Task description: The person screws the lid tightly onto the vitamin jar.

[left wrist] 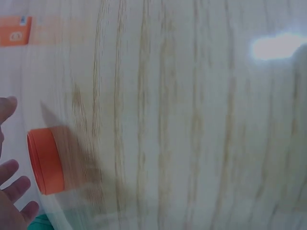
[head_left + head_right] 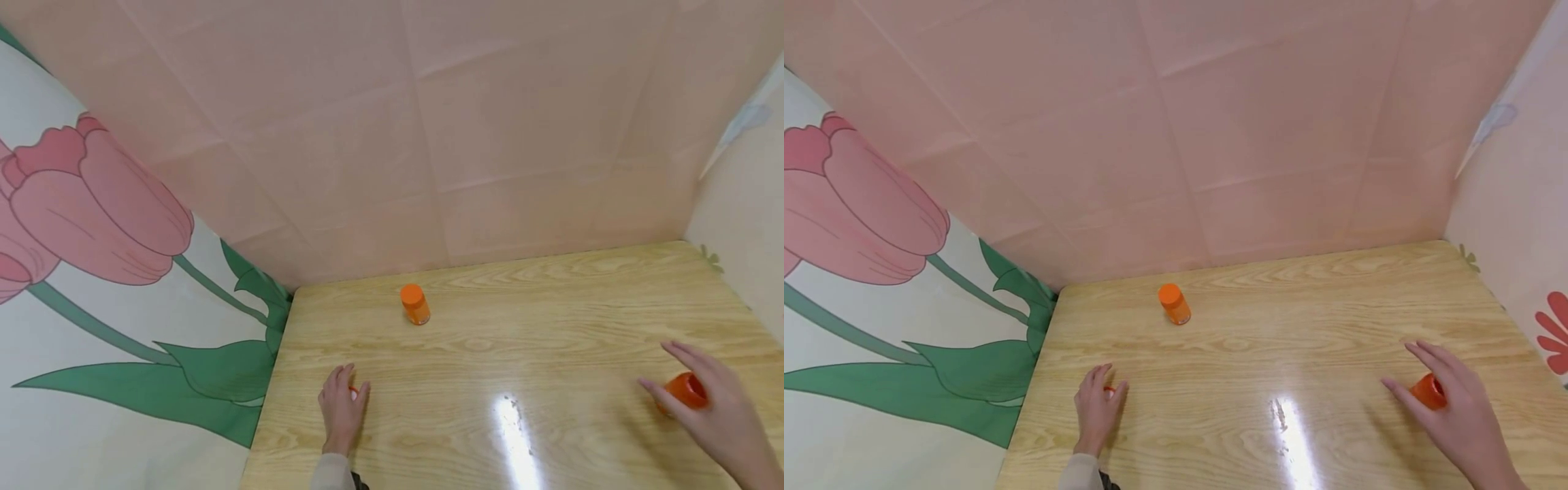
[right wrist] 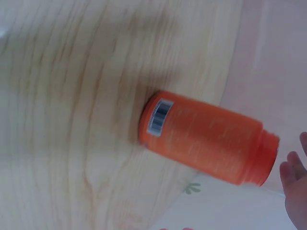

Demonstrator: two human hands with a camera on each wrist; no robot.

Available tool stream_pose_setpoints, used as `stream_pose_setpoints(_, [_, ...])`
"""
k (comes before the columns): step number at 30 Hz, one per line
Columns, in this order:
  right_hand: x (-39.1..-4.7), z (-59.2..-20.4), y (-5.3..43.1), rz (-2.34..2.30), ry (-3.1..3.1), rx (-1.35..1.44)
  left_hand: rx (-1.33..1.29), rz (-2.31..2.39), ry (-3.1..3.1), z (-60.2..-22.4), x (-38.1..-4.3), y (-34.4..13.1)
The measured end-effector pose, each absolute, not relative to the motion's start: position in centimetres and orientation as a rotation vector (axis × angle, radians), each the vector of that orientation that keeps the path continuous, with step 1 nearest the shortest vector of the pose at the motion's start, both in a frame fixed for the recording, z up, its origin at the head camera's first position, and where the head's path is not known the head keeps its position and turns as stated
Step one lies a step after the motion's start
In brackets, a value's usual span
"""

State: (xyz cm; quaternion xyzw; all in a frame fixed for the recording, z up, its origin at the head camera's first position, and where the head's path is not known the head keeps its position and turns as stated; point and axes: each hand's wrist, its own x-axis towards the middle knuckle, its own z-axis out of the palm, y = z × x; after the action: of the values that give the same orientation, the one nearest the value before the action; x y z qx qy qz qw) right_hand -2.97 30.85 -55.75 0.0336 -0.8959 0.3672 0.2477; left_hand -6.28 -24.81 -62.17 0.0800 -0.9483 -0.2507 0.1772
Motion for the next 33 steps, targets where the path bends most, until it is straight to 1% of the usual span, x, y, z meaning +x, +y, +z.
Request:
stream_pose_setpoints(5, [-2.9,-56.3,31.8,0.948,-2.432,0.081,0.213,-0.710,-2.673,-62.5,-6.1,-25.2])
stream_pose_setpoints(13, [-3.0,-57.6,33.1,0.923,-2.332,0.142,0.255,-0.720,-2.737,-62.5,-5.5,-25.7])
stream_pose_setpoints(22, [-2.1,-58.1,33.7,0.998,-2.503,-0.091,0.298,-0.686,-2.769,-63.0,-5.2,-26.0])
stream_pose_setpoints(33, [-1.6,-59.0,34.0,1.059,-2.623,-0.265,0.306,-0.700,-2.765,-63.6,-4.7,-26.6])
